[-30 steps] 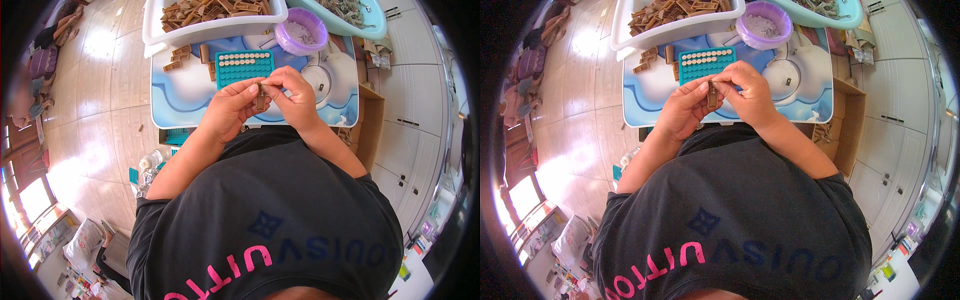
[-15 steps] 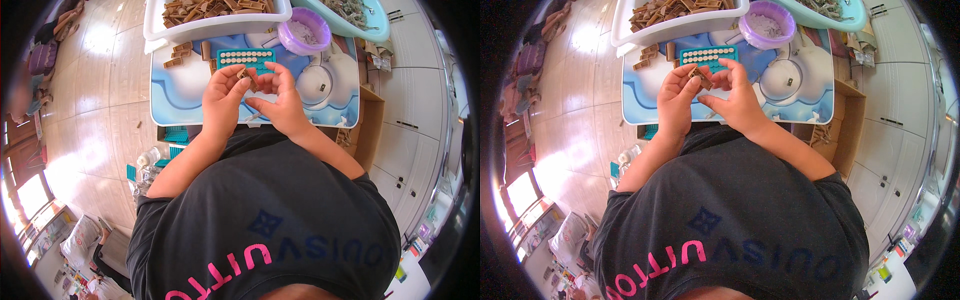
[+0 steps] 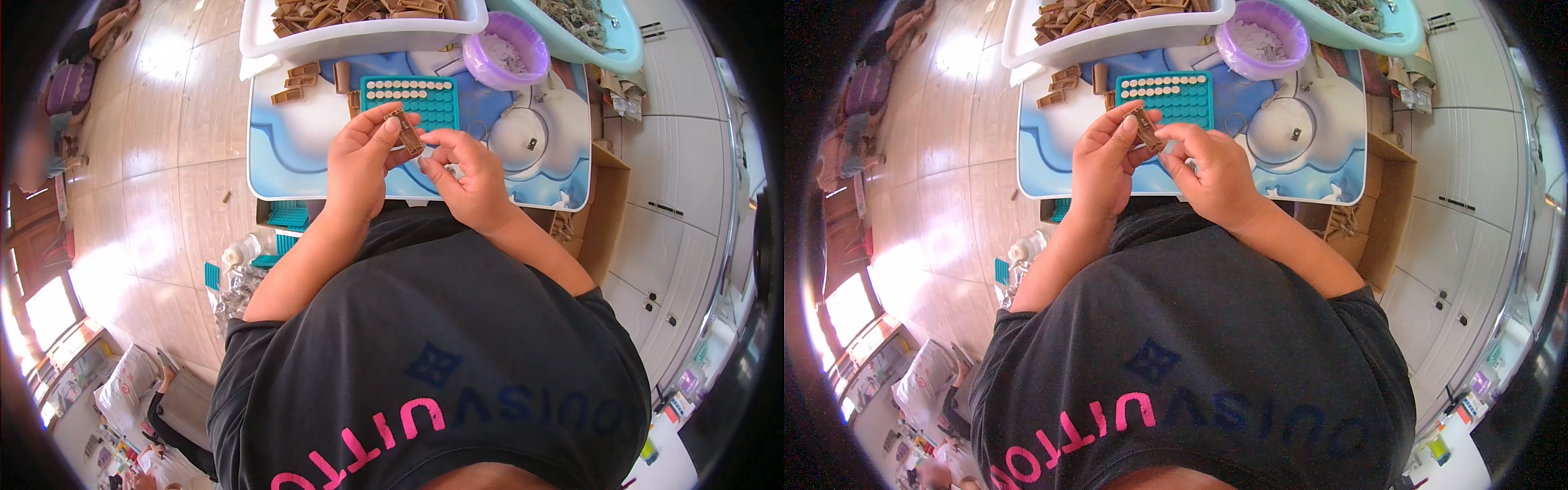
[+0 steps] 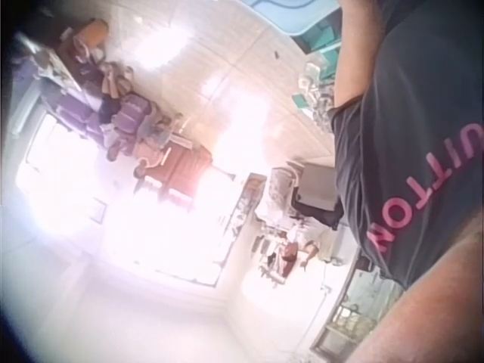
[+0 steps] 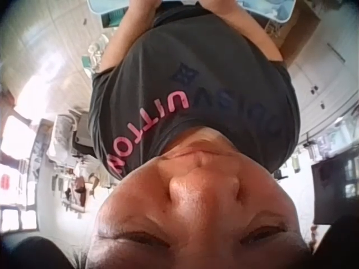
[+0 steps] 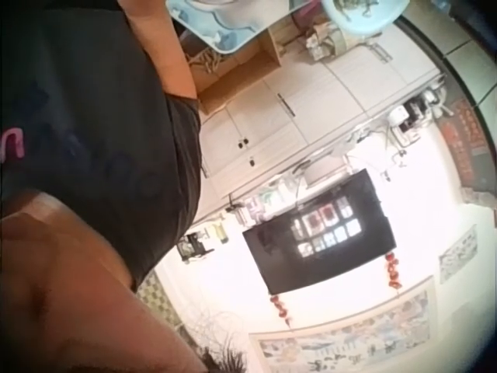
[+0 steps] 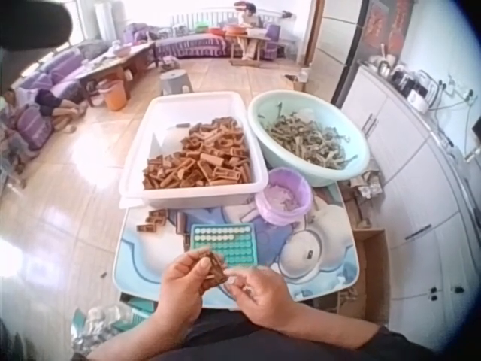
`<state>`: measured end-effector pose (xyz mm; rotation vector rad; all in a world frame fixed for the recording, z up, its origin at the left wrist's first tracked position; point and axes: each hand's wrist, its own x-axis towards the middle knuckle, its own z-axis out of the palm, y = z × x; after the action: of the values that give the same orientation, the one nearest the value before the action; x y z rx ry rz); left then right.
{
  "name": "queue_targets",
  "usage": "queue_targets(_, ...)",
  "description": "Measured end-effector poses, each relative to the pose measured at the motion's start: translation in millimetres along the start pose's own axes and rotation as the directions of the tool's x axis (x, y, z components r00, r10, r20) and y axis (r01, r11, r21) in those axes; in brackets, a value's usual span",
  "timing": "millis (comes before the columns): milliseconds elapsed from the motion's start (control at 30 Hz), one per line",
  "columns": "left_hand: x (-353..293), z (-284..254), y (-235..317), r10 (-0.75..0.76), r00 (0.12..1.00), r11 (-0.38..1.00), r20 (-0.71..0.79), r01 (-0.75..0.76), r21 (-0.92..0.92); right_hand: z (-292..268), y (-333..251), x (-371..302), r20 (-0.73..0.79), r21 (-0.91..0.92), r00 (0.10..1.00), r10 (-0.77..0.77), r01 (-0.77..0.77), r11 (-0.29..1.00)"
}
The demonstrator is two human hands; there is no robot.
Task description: The person assembles small electronic components by placing white plastic pins into a brown connector housing by hand.
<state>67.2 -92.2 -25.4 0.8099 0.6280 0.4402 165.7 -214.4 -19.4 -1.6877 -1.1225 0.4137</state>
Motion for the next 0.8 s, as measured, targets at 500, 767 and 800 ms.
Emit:
queue_targets(500,-1,-15,-11,-0.097,0.995,0.994,0.031,0.098,-0.037,0,-3,6,0.141,-0.162,0.979,-0.146,0.169,0.972)
queue_targets(767,-2,-29,-16,-0.145,0.989,0.988,0.013,0.146,-0.058,8,16,21,0.053,-0.154,0.993,-0.110,0.117,0.981)
queue_targets(800,-2,-31,-18,-0.162,0.987,0.986,-0.002,0.162,-0.029,6,22,26,0.012,-0.151,0.999,-0.037,0.039,0.988)
